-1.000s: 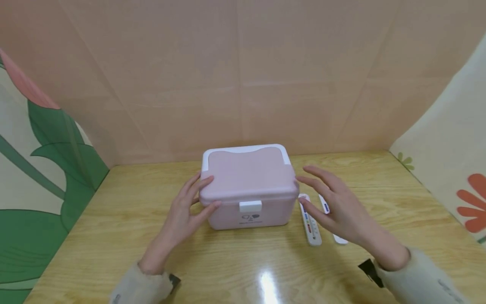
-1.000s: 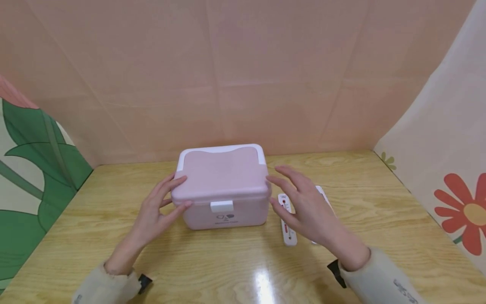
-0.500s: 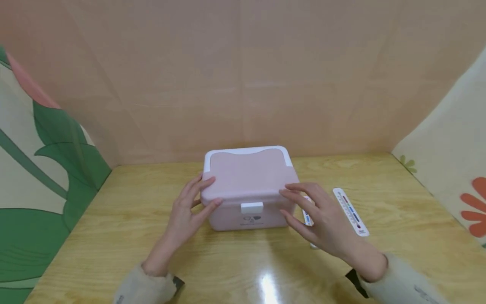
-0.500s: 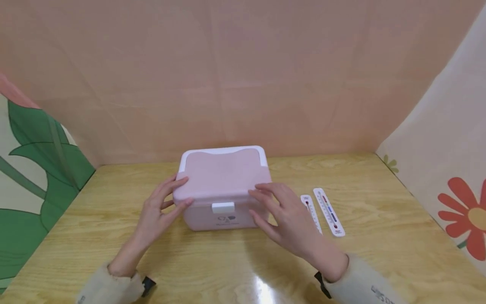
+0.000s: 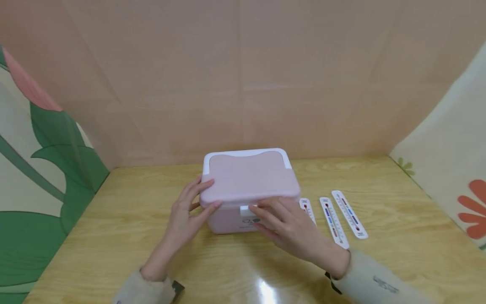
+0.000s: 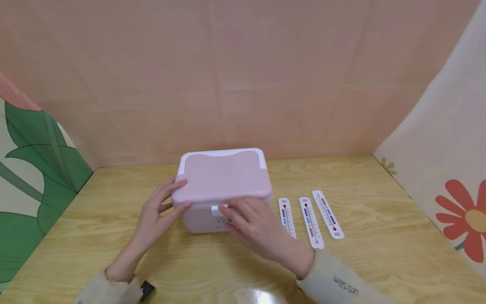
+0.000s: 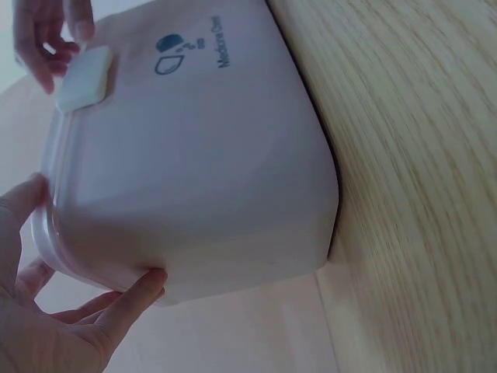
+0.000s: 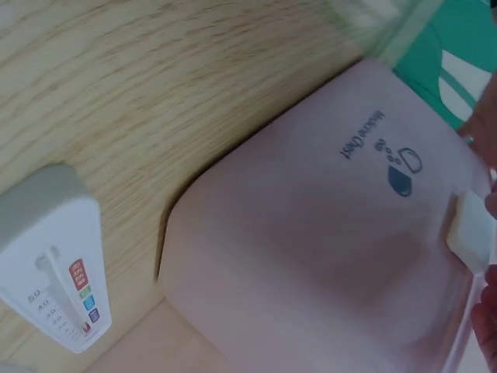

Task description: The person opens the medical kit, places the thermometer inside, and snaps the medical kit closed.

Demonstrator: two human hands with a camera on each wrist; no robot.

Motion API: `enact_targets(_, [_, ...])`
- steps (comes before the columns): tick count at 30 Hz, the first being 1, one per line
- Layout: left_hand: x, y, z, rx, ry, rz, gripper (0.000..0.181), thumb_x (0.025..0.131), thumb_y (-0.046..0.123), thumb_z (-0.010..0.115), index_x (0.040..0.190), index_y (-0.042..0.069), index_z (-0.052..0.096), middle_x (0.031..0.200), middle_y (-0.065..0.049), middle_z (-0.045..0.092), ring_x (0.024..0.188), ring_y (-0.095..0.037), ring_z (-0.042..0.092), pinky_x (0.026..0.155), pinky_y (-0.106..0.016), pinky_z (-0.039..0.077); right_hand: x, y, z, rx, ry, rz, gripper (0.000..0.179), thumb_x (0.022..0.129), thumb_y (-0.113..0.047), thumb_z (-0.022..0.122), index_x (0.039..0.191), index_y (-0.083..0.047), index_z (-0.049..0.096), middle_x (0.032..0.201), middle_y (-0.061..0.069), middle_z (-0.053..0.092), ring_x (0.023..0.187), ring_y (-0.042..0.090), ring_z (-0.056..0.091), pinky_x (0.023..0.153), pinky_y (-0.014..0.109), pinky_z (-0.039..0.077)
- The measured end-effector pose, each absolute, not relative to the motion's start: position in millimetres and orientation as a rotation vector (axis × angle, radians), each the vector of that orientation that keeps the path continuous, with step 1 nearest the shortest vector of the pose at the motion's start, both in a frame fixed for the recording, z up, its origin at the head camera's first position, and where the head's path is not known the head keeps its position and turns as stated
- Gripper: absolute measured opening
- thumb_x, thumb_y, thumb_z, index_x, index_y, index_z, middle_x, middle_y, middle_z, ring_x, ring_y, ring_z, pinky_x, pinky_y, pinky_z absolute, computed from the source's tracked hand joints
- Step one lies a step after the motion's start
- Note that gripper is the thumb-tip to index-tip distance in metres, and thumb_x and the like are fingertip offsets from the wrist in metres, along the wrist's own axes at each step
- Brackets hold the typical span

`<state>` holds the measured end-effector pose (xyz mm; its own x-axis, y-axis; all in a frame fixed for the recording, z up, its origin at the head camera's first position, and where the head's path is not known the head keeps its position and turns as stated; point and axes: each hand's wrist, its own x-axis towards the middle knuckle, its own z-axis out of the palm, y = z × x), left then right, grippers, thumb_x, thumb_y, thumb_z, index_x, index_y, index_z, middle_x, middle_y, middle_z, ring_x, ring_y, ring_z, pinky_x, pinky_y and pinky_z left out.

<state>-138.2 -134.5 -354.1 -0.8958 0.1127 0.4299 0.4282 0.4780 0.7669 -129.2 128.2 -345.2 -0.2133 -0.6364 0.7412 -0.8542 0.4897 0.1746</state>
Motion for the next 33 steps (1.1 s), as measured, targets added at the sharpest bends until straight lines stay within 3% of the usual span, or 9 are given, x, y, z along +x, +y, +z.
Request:
enact_targets(9, [-138,-131,-353,-0.459,-2.417,-1.403,0.050,0.085,0.025,0.074,0.132,0.020,0.057,0.151,-0.013,0.036,0.134,-0.036,0.042,0.087,-0.044,0.059,-134,127,-349,1.185,-1.860,0.139,0.031,0.101,-0.022,0.045,0.118,-0.006,0.066,0.106,0.008,0.064,0.093,0.023,0.060,0.077,0.033,0.054])
enact_targets(18, [-137,-132,-351,-0.450,-2.422,-1.365,0.050,0.085,0.026,0.074,0.132,0.021,0.057,0.148,-0.010,0.039,0.131,-0.033,0.045,0.086,-0.040,0.059,-137,128,-351,1.206,-1.877,-0.047,0.035,0.103,-0.014,0.035,0.121,-0.003,0.064,0.110,0.009,0.063,0.098,0.024,0.060,0.084,0.033,0.054])
enact_targets(33, [-138,-134,-354,-0.438,-2.425,-1.361,0.050,0.085,0.024,0.074,0.132,0.019,0.057,0.149,-0.013,0.038,0.131,-0.037,0.044,0.086,-0.044,0.059,-143,123,-352,1.190,-1.814,-0.019,0.032,0.102,-0.019,0.042,0.113,-0.002,0.067,0.105,0.008,0.066,0.096,0.024,0.062,0.083,0.033,0.056])
